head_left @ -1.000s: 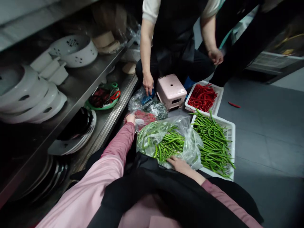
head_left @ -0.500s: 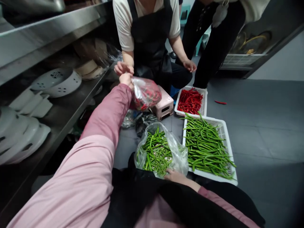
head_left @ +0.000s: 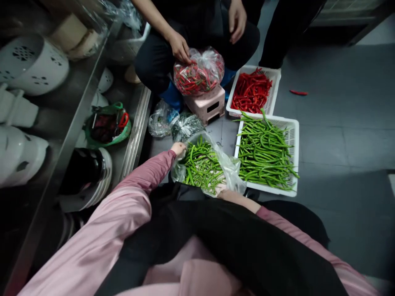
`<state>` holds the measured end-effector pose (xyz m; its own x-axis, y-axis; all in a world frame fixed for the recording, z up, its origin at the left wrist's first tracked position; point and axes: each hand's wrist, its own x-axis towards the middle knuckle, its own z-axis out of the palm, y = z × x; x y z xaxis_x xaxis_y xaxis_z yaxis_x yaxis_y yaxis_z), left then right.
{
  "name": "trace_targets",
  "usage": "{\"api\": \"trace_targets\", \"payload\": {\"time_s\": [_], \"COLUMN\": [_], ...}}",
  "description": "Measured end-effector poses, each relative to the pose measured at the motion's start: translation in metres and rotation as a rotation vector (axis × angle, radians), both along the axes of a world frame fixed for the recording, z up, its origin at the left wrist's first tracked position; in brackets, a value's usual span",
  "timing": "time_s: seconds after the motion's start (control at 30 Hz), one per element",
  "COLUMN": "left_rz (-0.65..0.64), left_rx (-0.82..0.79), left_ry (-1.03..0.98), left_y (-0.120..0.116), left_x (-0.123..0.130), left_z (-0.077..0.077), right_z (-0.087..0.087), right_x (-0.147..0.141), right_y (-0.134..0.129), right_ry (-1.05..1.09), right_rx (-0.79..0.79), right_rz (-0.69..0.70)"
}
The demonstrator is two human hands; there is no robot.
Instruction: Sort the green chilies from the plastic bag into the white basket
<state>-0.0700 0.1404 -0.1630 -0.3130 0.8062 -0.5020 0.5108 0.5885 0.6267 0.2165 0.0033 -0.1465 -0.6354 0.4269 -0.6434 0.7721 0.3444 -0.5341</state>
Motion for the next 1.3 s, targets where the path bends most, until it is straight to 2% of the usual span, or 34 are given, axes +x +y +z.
{"api": "trace_targets", "payload": {"time_s": [0.07, 0.1, 0.17, 0.27, 0.4, 0.47, 0.5, 0.57, 0.63, 0.7, 0.77, 0.8, 0.87, 1.0, 1.17, 1.3], "left_rz": [0.082, 0.108, 0.112, 0.0, -0.251, -0.371, -0.419, -0.477, -0.485, -0.448, -0.391, -0.373, -0.363, -0.32, -0.192, -0.102], "left_rx": [0.024, 0.045, 0.111, 0.287, 0.458, 0.483, 0.492, 0.507, 0.469, 0.338, 0.217, 0.207, 0.287, 0.464, 0.437, 0.461], "left_ry": [0.005, 0.001, -0.04, -0.168, -0.211, -0.166, -0.128, -0.017, 0.115, 0.189, 0.166, 0.141, 0.112, 0.128, 0.158, 0.203], "left_y": [-0.016, -0.016, -0.008, 0.002, -0.016, -0.033, -0.041, -0.054, -0.065, -0.073, -0.077, -0.078, -0.077, -0.072, -0.071, -0.064], "left_x": [0.0, 0.001, 0.002, 0.004, 0.023, 0.04, 0.05, 0.069, 0.085, 0.096, 0.102, 0.103, 0.102, 0.095, 0.075, 0.055], "left_z": [-0.001, 0.004, 0.027, 0.087, 0.182, 0.215, 0.224, 0.226, 0.21, 0.188, 0.173, 0.17, 0.176, 0.195, 0.187, 0.185], "right_z": [0.013, 0.022, 0.042, 0.075, 0.116, 0.131, 0.136, 0.136, 0.124, 0.106, 0.09, 0.086, 0.084, 0.091, 0.087, 0.093], "right_x": [-0.001, -0.002, 0.0, 0.006, 0.009, 0.007, 0.007, 0.007, 0.009, 0.013, 0.019, 0.021, 0.026, 0.028, 0.029, 0.036], "right_y": [-0.003, -0.005, -0.013, -0.033, -0.068, -0.082, -0.088, -0.096, -0.101, -0.106, -0.111, -0.114, -0.12, -0.123, -0.117, -0.114], "right_ry": [-0.057, -0.092, -0.142, -0.103, 0.08, 0.155, 0.187, 0.233, 0.225, 0.154, 0.101, 0.096, 0.114, 0.107, 0.075, 0.05], "right_rx": [-0.027, -0.024, 0.035, 0.156, 0.205, 0.207, 0.209, 0.228, 0.267, 0.307, 0.332, 0.347, 0.396, 0.517, 0.587, 0.703], "right_rz": [0.036, 0.052, 0.06, -0.006, -0.109, -0.115, -0.113, -0.106, -0.103, -0.112, -0.116, -0.114, -0.105, -0.079, -0.042, 0.014]}}
